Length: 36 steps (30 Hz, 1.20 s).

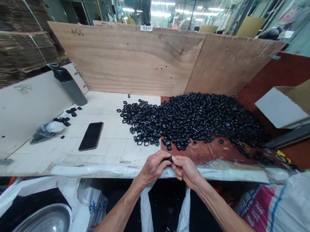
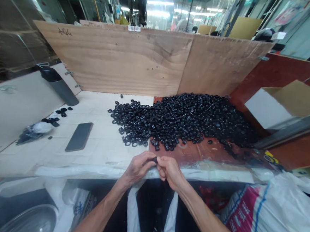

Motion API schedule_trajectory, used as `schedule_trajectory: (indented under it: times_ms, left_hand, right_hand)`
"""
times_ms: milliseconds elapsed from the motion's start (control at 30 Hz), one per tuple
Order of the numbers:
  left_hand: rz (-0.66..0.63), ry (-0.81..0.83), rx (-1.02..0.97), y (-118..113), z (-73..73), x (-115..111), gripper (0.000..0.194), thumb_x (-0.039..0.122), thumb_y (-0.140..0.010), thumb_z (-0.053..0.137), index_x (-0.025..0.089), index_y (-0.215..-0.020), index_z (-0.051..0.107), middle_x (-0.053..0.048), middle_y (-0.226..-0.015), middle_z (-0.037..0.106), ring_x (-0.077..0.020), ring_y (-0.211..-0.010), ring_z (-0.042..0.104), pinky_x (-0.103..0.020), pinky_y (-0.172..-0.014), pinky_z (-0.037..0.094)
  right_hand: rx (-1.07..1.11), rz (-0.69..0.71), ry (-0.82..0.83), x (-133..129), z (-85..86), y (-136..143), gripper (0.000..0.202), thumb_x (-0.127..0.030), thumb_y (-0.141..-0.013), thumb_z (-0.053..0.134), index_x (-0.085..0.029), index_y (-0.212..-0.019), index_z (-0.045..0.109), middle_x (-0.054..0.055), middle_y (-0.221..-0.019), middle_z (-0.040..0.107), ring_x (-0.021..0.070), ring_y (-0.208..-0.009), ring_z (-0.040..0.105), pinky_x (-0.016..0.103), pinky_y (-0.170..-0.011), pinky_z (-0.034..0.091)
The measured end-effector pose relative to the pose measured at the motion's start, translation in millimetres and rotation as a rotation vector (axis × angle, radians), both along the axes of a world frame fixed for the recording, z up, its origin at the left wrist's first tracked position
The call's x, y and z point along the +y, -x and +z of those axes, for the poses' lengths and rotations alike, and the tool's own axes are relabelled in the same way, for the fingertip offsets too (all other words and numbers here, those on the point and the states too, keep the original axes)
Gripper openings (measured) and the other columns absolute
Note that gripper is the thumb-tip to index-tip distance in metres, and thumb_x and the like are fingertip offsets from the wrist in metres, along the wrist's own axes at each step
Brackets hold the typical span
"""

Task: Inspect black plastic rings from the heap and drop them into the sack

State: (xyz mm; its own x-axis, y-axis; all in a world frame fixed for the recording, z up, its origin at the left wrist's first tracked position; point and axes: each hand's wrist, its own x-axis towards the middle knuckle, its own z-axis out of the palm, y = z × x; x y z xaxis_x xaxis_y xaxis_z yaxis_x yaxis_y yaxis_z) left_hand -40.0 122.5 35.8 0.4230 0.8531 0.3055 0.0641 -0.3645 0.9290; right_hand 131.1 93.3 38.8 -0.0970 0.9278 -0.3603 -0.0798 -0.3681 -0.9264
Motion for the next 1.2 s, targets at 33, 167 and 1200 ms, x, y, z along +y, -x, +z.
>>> schedule_trajectory:
  times_ms: [33, 167, 1200]
  left_hand:
    - [0.009, 0.081, -0.016, -1.0, 1.2, -3.1, 0.019, 0.029, -0.087, 0.063, 0.016, -0.098, 0.071, -0.009, -0.096, 0.073, -0.0202, -0.09, 0.066, -0.034, -0.086, 0.052]
    - [0.026, 0.515, -0.207, -4.9, 2.5, -19.5, 0.026, 0.033, -0.084, 0.068, 0.013, -0.099, 0.068, -0.006, -0.083, 0.073, -0.0183, -0.076, 0.069, -0.031, -0.075, 0.056]
    - [0.097, -0.031, 0.001, 8.6, -17.8, -52.8, 0.021, 0.021, -0.092, 0.057, 0.019, -0.112, 0.062, -0.009, -0.102, 0.07, -0.021, -0.093, 0.069, -0.034, -0.085, 0.057]
  right_hand:
    - [-0.048, -0.003, -0.027, -1.6, 3.4, -0.3, 0.037, -0.051, -0.083, 0.061, -0.019, -0.067, 0.052, -0.006, -0.046, 0.045, 0.0074, -0.035, 0.033, 0.021, -0.035, 0.028]
    - [-0.335, -0.052, -0.406, -13.3, 11.0, 2.9, 0.024, -0.043, -0.087, 0.061, -0.019, -0.089, 0.062, 0.001, -0.068, 0.062, 0.0134, -0.052, 0.055, 0.024, -0.05, 0.044]
    - [0.157, -0.065, 0.024, -42.5, 18.1, 20.3, 0.026, -0.041, -0.082, 0.066, -0.019, -0.076, 0.053, -0.007, -0.055, 0.045, 0.0065, -0.043, 0.035, 0.02, -0.043, 0.032]
